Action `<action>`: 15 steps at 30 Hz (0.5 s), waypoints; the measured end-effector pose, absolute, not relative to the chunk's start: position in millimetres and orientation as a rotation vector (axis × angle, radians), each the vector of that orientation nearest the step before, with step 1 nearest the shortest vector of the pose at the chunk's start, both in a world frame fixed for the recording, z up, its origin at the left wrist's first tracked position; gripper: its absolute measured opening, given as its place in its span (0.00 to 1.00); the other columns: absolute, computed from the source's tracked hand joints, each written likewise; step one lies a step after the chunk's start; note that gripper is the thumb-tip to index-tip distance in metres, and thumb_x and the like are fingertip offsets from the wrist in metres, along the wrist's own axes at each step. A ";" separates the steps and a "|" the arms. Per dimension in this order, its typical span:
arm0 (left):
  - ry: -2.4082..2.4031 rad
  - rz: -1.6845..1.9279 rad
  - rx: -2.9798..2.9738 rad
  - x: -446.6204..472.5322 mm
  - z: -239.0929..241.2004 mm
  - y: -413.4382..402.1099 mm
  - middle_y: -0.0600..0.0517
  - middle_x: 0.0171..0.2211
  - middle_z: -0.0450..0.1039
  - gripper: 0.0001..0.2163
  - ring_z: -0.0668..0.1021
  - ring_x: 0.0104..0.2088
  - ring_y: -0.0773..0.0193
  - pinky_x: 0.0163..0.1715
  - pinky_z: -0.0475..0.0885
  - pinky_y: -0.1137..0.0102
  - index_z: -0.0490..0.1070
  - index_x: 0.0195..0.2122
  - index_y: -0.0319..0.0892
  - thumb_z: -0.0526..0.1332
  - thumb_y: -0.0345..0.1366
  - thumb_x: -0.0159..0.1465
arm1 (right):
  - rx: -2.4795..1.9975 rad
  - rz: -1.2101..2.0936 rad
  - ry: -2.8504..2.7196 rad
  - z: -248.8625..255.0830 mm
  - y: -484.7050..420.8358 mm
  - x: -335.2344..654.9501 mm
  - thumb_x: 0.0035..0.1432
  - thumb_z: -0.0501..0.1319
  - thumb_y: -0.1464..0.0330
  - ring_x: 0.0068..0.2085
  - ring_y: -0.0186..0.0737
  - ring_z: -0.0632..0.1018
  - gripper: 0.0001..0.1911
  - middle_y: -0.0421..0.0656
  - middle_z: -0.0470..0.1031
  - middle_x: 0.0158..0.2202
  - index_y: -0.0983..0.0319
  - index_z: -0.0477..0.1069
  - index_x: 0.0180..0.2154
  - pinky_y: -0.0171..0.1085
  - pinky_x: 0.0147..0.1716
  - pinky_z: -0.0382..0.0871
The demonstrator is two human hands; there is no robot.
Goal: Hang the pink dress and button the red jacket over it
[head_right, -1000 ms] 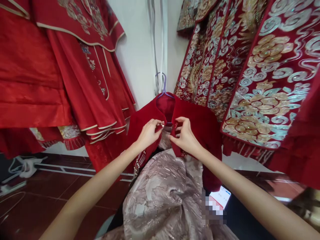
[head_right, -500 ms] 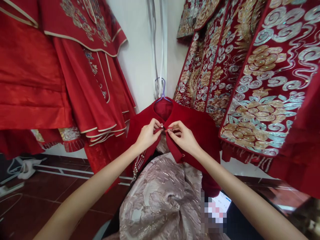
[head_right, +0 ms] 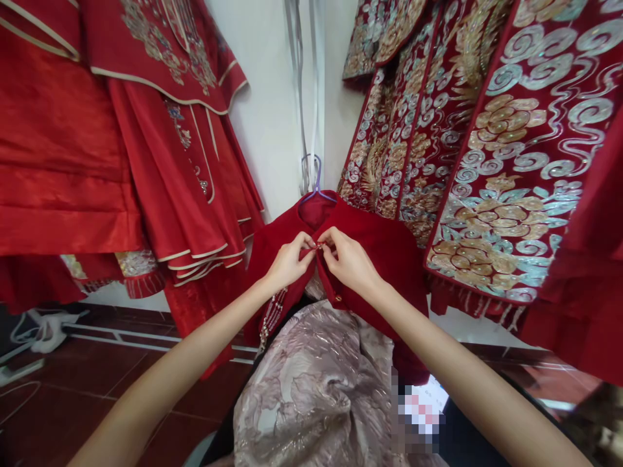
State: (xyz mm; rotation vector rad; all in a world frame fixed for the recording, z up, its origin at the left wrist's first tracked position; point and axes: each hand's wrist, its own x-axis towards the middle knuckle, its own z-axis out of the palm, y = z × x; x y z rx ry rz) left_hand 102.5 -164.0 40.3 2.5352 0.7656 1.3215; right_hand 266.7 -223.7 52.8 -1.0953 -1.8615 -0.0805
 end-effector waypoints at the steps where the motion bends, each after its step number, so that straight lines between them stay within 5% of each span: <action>1: 0.762 1.311 2.543 102.4 40.5 -163.7 0.52 0.36 0.75 0.05 0.78 0.38 0.63 0.39 0.69 0.70 0.64 0.40 0.45 0.55 0.30 0.63 | -1.103 -0.094 -1.859 53.6 -223.1 266.3 0.60 0.54 0.70 0.39 0.39 0.77 0.06 0.43 0.75 0.39 0.59 0.65 0.40 0.37 0.37 0.73; 15: 0.848 1.214 2.466 100.3 39.2 -157.4 0.51 0.38 0.77 0.05 0.79 0.40 0.61 0.42 0.71 0.68 0.64 0.39 0.44 0.57 0.33 0.62 | -1.265 -0.310 -1.907 64.5 -230.4 264.9 0.60 0.53 0.71 0.38 0.40 0.76 0.07 0.42 0.75 0.39 0.57 0.67 0.40 0.36 0.34 0.69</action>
